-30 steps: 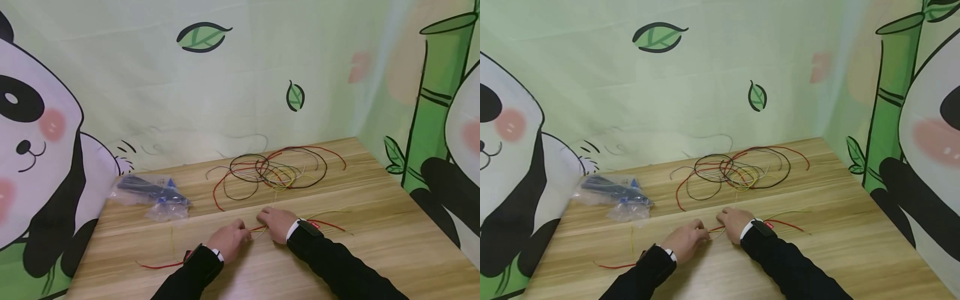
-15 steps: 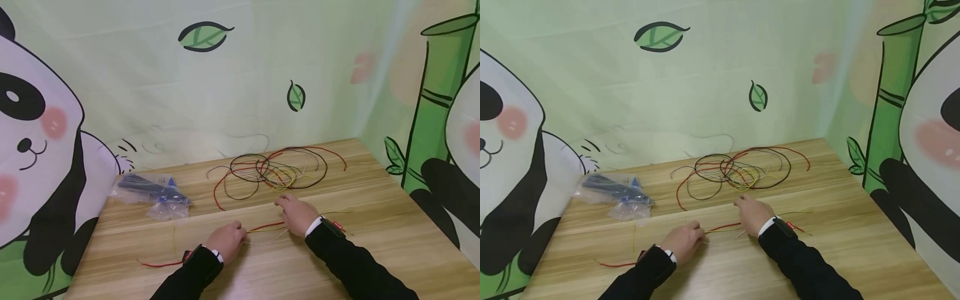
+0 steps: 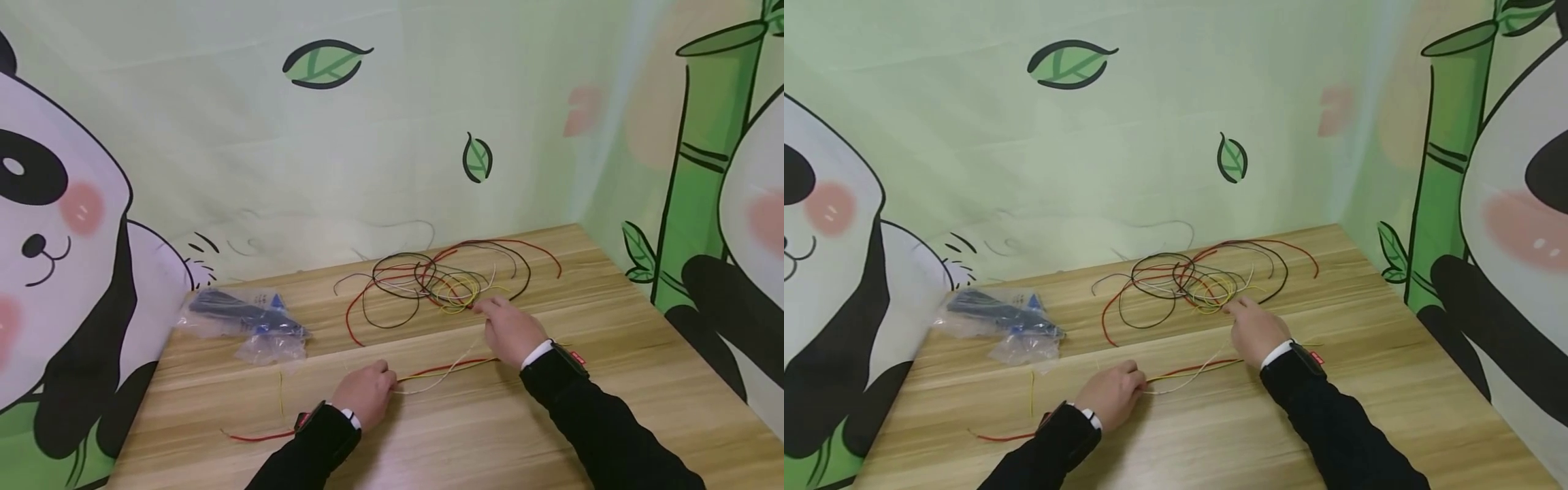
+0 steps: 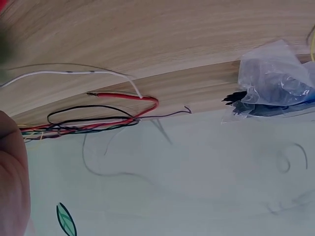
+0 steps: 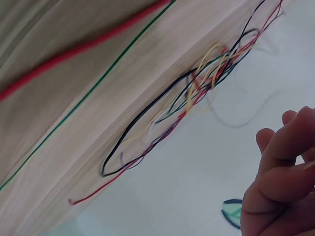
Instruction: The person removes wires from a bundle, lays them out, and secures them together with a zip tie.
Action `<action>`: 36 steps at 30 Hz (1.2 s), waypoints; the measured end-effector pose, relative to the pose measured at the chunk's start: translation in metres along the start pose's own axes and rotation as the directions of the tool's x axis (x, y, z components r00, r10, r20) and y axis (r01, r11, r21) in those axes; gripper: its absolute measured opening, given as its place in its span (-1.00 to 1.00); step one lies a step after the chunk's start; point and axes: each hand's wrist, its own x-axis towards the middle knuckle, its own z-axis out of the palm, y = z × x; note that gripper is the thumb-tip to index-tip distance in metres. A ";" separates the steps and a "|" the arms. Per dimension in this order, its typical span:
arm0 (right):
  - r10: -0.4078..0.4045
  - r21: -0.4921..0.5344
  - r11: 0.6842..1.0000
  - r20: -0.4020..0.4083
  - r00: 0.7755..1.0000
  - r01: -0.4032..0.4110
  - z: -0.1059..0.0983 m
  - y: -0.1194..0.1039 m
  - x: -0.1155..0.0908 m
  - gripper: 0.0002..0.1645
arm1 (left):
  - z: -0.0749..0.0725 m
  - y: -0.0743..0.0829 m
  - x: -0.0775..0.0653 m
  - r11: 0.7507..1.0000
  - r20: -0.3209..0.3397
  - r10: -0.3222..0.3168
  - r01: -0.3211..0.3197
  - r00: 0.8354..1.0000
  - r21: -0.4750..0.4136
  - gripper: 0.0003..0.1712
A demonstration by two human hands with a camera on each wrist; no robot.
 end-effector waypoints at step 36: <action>-0.185 -0.201 0.940 0.380 0.906 0.276 0.060 0.006 0.114 -0.92 | -0.022 0.009 0.157 0.982 0.146 -0.173 0.182 0.974 -0.051 -0.65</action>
